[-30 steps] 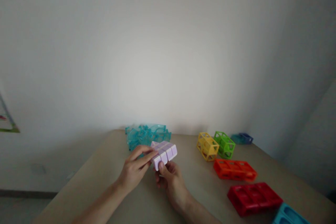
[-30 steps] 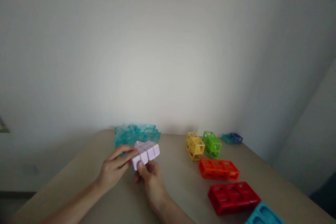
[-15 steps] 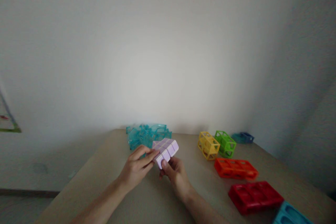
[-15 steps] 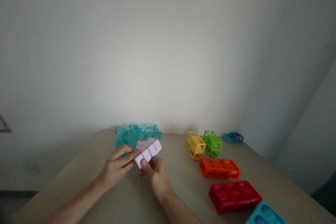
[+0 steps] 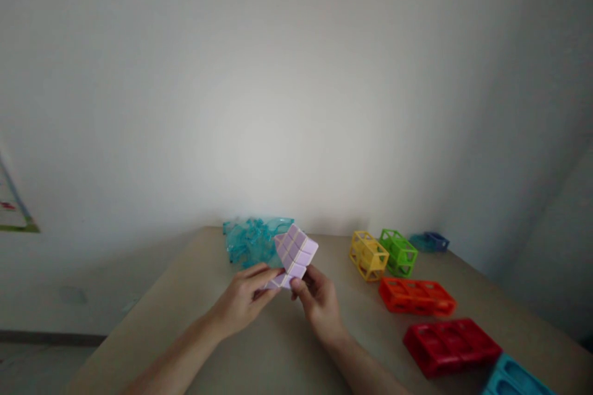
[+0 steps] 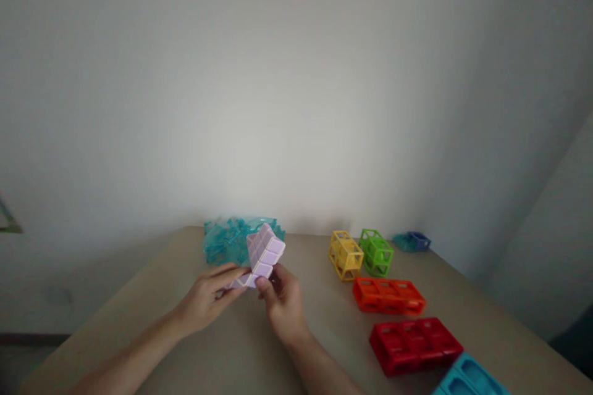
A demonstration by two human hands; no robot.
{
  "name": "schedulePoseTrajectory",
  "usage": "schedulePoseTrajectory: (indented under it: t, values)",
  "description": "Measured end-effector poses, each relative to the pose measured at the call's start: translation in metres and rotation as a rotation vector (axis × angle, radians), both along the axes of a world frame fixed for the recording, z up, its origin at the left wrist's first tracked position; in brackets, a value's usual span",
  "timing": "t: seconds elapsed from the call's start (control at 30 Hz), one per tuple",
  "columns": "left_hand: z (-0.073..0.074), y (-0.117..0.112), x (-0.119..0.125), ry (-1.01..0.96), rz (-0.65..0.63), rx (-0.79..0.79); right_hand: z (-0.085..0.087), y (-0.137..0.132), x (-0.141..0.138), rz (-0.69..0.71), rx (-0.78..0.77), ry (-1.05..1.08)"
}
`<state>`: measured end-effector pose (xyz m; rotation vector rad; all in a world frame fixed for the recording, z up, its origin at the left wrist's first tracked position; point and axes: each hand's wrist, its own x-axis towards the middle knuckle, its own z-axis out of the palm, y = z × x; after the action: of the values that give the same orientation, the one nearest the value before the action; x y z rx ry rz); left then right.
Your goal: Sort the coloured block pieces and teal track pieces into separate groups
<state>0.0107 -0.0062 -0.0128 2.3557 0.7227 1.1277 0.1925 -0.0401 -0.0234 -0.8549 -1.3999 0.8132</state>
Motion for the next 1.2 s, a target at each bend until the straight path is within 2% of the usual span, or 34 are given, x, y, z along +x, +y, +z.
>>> schedulePoseTrajectory:
  t: [0.13, 0.23, 0.37, 0.43, 0.5, 0.57, 0.63, 0.7, 0.8, 0.93, 1.1, 1.2]
  values:
    - [0.006, -0.002, 0.0, -0.022, -0.016, -0.009, 0.002, 0.0, 0.006, -0.071, 0.048, -0.17]
    - [0.011, -0.005, 0.002, -0.011, -0.014, -0.015, 0.011, -0.001, 0.015, -0.135, 0.158, -0.377]
    - [0.012, -0.007, 0.004, 0.043, -0.017, -0.1, 0.022, -0.003, 0.022, -0.11, 0.315, -0.545]
    - [0.01, -0.007, 0.005, 0.017, -0.017, -0.159, 0.023, -0.004, 0.02, -0.109, 0.342, -0.525]
    - [0.006, -0.008, 0.008, -0.068, -0.035, -0.266, 0.02, -0.005, 0.014, -0.171, 0.32, -0.413]
    - [0.002, -0.008, 0.011, -0.169, -0.083, -0.421, 0.015, -0.005, 0.005, -0.177, 0.221, -0.267]
    - [-0.002, -0.009, 0.013, -0.222, -0.137, -0.545, 0.011, -0.006, -0.003, -0.077, 0.091, -0.146]
    - [-0.005, -0.009, 0.015, -0.23, -0.143, -0.562, 0.009, -0.006, -0.008, 0.012, 0.004, -0.087]
    - [-0.009, -0.005, 0.014, -0.256, -0.095, -0.53, 0.01, -0.008, -0.008, -0.076, 0.035, -0.14]
    - [-0.01, 0.003, 0.014, -0.472, -0.082, -0.671, 0.013, -0.013, -0.004, -0.201, 0.17, -0.3]
    - [-0.002, 0.003, 0.02, -0.879, -0.204, -0.964, 0.015, -0.016, -0.004, -0.189, 0.367, -0.437]
    - [0.002, -0.001, 0.022, -0.991, -0.255, -1.047, 0.018, -0.017, -0.004, -0.189, 0.372, -0.468]
